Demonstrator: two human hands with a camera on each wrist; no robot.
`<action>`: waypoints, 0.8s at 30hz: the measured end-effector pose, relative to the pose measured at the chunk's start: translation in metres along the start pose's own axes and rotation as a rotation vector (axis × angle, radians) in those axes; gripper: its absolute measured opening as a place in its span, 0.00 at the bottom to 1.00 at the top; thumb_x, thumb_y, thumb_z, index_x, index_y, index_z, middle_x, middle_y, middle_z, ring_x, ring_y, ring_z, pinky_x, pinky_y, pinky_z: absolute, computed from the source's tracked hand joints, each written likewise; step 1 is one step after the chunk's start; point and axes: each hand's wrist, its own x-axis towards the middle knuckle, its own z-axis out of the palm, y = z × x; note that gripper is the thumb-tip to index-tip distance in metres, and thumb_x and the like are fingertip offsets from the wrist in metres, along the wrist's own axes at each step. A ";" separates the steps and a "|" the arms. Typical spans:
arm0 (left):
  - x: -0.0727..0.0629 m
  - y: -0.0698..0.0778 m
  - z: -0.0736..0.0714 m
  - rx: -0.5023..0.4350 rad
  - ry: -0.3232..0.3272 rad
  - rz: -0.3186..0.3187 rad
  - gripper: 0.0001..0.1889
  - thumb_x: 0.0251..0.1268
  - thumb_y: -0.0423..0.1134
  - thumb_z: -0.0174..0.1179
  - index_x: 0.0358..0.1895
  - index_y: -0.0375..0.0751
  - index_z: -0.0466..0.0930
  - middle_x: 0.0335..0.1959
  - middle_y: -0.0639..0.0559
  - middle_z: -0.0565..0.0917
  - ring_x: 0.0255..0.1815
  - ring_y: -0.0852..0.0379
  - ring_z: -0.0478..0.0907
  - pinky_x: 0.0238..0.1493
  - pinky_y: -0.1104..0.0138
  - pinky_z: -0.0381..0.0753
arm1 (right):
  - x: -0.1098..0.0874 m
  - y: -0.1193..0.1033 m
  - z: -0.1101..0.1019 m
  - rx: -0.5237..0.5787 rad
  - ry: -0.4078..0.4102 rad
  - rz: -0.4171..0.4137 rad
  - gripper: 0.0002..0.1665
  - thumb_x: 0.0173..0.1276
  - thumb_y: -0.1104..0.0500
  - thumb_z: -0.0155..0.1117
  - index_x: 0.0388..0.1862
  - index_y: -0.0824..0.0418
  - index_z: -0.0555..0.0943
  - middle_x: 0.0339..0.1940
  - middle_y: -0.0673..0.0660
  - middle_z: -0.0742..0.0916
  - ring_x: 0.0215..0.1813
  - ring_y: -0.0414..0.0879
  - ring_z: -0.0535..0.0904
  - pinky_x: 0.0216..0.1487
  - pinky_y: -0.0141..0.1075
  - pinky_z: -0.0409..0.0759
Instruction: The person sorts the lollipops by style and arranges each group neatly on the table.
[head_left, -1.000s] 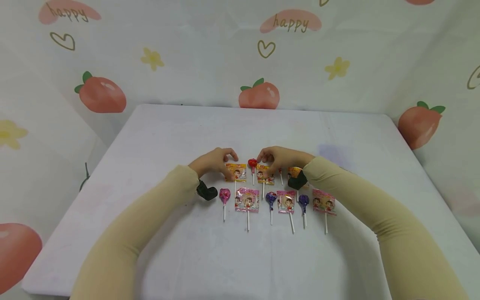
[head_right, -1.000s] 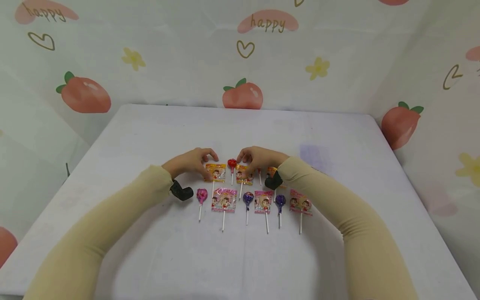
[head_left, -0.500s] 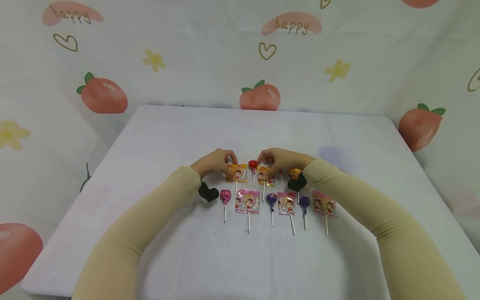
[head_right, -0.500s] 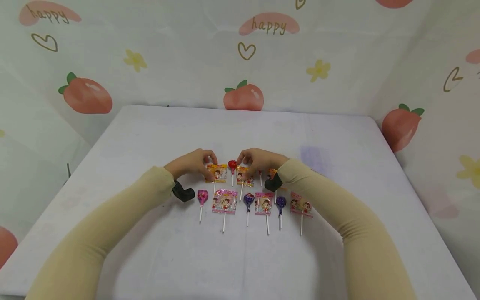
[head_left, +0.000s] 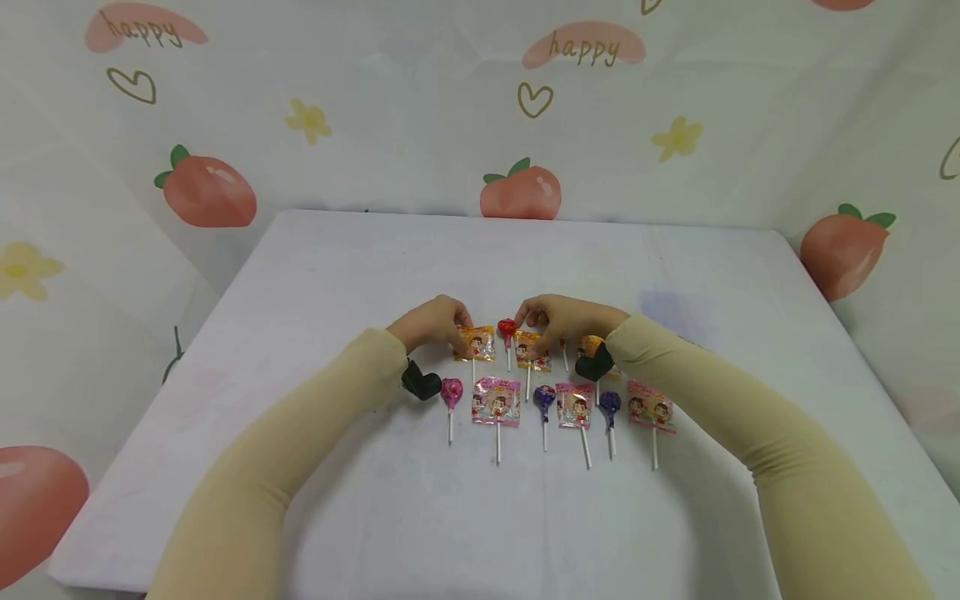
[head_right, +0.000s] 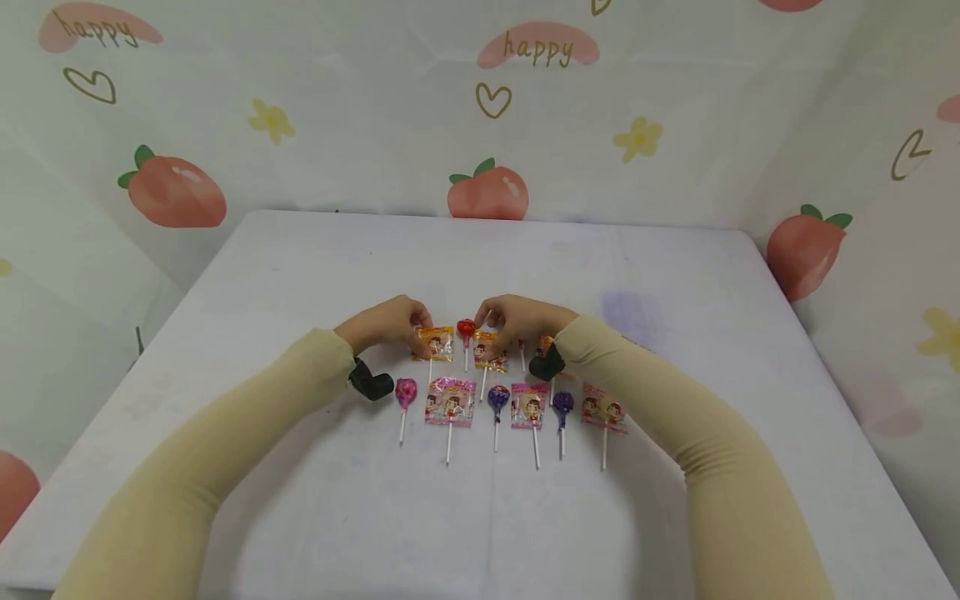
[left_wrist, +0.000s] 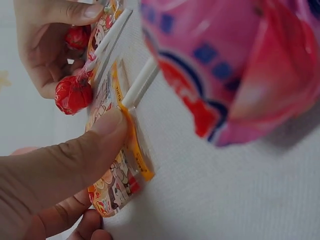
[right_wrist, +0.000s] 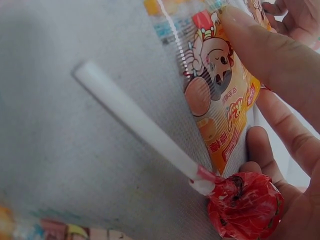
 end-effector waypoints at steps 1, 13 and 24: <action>0.000 0.000 0.000 0.002 0.001 0.000 0.19 0.49 0.40 0.75 0.43 0.40 0.80 0.44 0.48 0.79 0.47 0.51 0.70 0.57 0.56 0.69 | 0.000 0.000 0.000 -0.004 0.000 -0.002 0.30 0.54 0.57 0.78 0.54 0.59 0.76 0.48 0.58 0.75 0.46 0.50 0.67 0.44 0.38 0.68; 0.001 0.003 -0.004 0.079 -0.016 0.009 0.17 0.49 0.40 0.75 0.38 0.39 0.79 0.38 0.49 0.77 0.42 0.53 0.69 0.47 0.61 0.68 | 0.000 0.001 0.001 -0.009 0.003 0.000 0.29 0.54 0.58 0.77 0.55 0.58 0.76 0.47 0.58 0.75 0.44 0.49 0.66 0.41 0.37 0.69; 0.004 0.001 -0.006 0.063 -0.061 0.042 0.24 0.48 0.44 0.75 0.44 0.40 0.74 0.45 0.47 0.75 0.46 0.51 0.68 0.48 0.61 0.68 | 0.000 0.002 0.000 -0.034 0.012 -0.009 0.29 0.55 0.57 0.77 0.55 0.58 0.76 0.46 0.58 0.75 0.44 0.49 0.66 0.42 0.37 0.68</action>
